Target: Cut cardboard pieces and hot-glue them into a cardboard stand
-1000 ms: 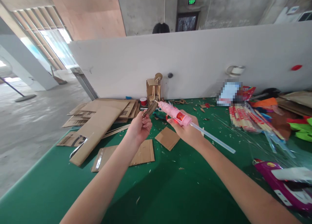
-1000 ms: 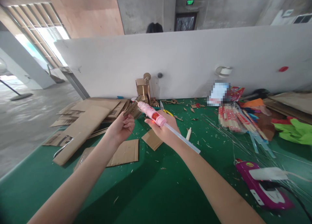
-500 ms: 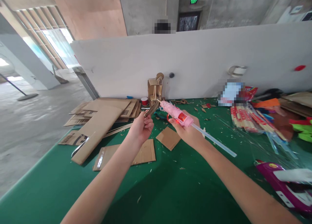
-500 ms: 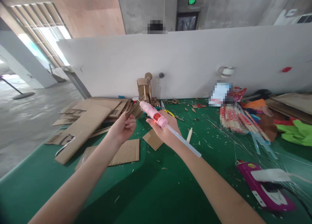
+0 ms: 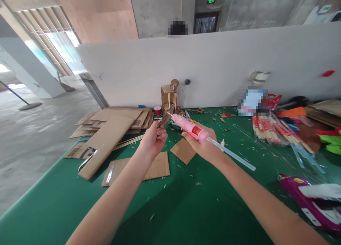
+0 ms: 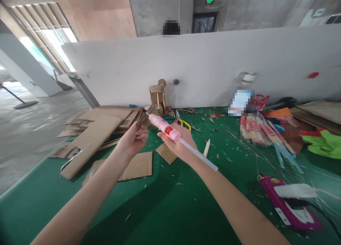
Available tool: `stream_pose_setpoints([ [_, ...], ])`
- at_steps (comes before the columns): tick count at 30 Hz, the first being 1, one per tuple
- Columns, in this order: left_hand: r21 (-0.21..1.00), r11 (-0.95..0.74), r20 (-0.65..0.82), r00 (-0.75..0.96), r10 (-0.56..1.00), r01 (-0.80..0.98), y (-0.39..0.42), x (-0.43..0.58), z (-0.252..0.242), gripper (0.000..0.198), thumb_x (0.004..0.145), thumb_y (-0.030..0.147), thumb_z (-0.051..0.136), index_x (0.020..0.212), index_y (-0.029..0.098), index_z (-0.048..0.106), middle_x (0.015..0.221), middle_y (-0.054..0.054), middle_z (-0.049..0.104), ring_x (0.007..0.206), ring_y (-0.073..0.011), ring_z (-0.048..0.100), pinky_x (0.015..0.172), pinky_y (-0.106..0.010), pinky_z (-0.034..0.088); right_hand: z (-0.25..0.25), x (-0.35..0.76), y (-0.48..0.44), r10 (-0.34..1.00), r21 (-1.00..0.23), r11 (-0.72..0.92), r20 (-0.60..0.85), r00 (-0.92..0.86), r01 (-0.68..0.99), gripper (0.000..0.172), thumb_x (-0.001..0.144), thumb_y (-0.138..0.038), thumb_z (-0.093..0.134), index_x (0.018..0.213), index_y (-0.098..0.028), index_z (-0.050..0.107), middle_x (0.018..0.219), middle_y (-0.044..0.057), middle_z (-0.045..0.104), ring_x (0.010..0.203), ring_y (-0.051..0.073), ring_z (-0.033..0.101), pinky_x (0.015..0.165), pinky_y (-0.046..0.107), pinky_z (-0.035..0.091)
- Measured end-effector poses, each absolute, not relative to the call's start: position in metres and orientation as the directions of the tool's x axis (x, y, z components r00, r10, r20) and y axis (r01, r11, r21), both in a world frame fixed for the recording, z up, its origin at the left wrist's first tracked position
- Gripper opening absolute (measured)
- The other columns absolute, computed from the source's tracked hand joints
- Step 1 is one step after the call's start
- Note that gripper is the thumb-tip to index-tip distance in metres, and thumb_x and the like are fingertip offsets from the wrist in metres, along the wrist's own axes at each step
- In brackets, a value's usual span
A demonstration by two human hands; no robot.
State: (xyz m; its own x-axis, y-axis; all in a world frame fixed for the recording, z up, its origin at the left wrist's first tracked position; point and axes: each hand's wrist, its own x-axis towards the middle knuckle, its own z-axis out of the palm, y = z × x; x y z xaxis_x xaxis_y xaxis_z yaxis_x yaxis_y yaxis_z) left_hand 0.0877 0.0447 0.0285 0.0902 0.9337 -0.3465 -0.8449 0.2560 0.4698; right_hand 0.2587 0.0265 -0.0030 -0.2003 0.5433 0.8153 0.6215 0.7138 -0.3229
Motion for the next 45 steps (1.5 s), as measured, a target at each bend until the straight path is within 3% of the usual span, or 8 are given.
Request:
stream_pose_setpoints([
  [4, 0.473, 0.257, -0.367, 0.077, 0.927, -0.843, 0.045, 0.088, 0.03, 0.031, 0.095, 0.015, 0.038, 0.065, 0.014, 0.042, 0.05, 0.006, 0.04, 0.03, 0.0018, 0.027, 0.028, -0.01, 0.016, -0.006, 0.257, 0.024, 0.542, -0.31, 0.743, 0.798, -0.262, 0.594, 0.029, 0.091, -0.044, 0.05, 0.075, -0.02, 0.053, 0.064, 0.001, 0.057, 0.058, 0.014, 0.056, 0.053, 0.025, 0.042],
  [10, 0.488, 0.246, -0.353, 0.068, 0.933, -0.837, 0.043, 0.089, 0.029, 0.03, 0.095, 0.015, 0.039, 0.065, 0.013, 0.043, 0.051, 0.006, 0.041, 0.03, 0.002, 0.029, 0.029, -0.009, 0.017, -0.007, 0.257, 0.025, 0.56, -0.356, 0.704, 0.81, -0.173, 0.614, 0.028, 0.091, -0.044, 0.05, 0.08, -0.019, 0.057, 0.068, 0.003, 0.061, 0.062, 0.016, 0.058, 0.055, 0.027, 0.044],
  [16, 0.506, 0.229, -0.301, 0.078, 0.95, -0.831, 0.044, 0.088, 0.027, 0.03, 0.095, 0.011, 0.035, 0.068, 0.012, 0.046, 0.051, 0.006, 0.041, 0.031, 0.0021, 0.031, 0.03, -0.009, 0.019, -0.011, 0.252, 0.022, 0.527, -0.304, 0.763, 0.803, -0.277, 0.571, 0.025, 0.09, -0.038, 0.053, 0.073, -0.02, 0.052, 0.062, 0.0, 0.054, 0.055, 0.013, 0.054, 0.051, 0.024, 0.04],
  [22, 0.471, 0.244, -0.338, 0.082, 0.938, -0.848, 0.043, 0.087, 0.029, 0.033, 0.097, 0.014, 0.035, 0.064, 0.014, 0.043, 0.05, 0.006, 0.042, 0.03, 0.0021, 0.03, 0.03, -0.009, 0.019, -0.007, 0.254, 0.022, 0.537, -0.336, 0.733, 0.82, -0.2, 0.591, 0.024, 0.091, -0.039, 0.051, 0.078, -0.019, 0.054, 0.065, 0.002, 0.058, 0.058, 0.014, 0.056, 0.054, 0.024, 0.043],
  [30, 0.464, 0.226, -0.315, 0.079, 0.946, -0.857, 0.044, 0.086, 0.025, 0.029, 0.096, 0.016, 0.038, 0.068, 0.014, 0.044, 0.048, 0.009, 0.035, 0.029, 0.0013, 0.028, 0.03, -0.01, 0.019, -0.012, 0.252, 0.02, 0.504, -0.278, 0.766, 0.82, -0.272, 0.58, 0.027, 0.091, -0.041, 0.051, 0.073, -0.02, 0.051, 0.063, 0.001, 0.056, 0.056, 0.013, 0.055, 0.052, 0.024, 0.041],
  [35, 0.438, 0.222, -0.298, 0.092, 0.95, -0.871, 0.042, 0.086, 0.024, 0.029, 0.096, 0.015, 0.038, 0.067, 0.015, 0.043, 0.049, 0.008, 0.036, 0.03, 0.001, 0.029, 0.03, -0.01, 0.02, -0.011, 0.252, 0.02, 0.547, -0.342, 0.696, 0.822, -0.158, 0.631, 0.027, 0.091, -0.044, 0.051, 0.076, -0.021, 0.051, 0.062, 0.001, 0.056, 0.054, 0.014, 0.055, 0.053, 0.025, 0.043],
  [41, 0.449, 0.222, -0.284, 0.098, 0.954, -0.866, 0.044, 0.084, 0.024, 0.029, 0.095, 0.011, 0.036, 0.068, 0.015, 0.043, 0.05, 0.009, 0.034, 0.03, 0.0012, 0.028, 0.03, -0.011, 0.018, -0.013, 0.248, 0.018, 0.514, -0.278, 0.763, 0.808, -0.288, 0.584, 0.028, 0.092, -0.043, 0.049, 0.076, -0.021, 0.051, 0.063, 0.001, 0.056, 0.056, 0.014, 0.056, 0.051, 0.024, 0.042],
  [45, 0.454, 0.22, -0.284, 0.094, 0.954, -0.863, 0.044, 0.085, 0.025, 0.029, 0.096, 0.012, 0.036, 0.067, 0.015, 0.042, 0.05, 0.009, 0.034, 0.029, 0.0013, 0.026, 0.029, -0.012, 0.015, -0.014, 0.249, 0.019, 0.513, -0.293, 0.739, 0.828, -0.225, 0.607, 0.027, 0.092, -0.043, 0.051, 0.076, -0.02, 0.051, 0.063, 0.001, 0.056, 0.056, 0.014, 0.056, 0.052, 0.024, 0.041],
])
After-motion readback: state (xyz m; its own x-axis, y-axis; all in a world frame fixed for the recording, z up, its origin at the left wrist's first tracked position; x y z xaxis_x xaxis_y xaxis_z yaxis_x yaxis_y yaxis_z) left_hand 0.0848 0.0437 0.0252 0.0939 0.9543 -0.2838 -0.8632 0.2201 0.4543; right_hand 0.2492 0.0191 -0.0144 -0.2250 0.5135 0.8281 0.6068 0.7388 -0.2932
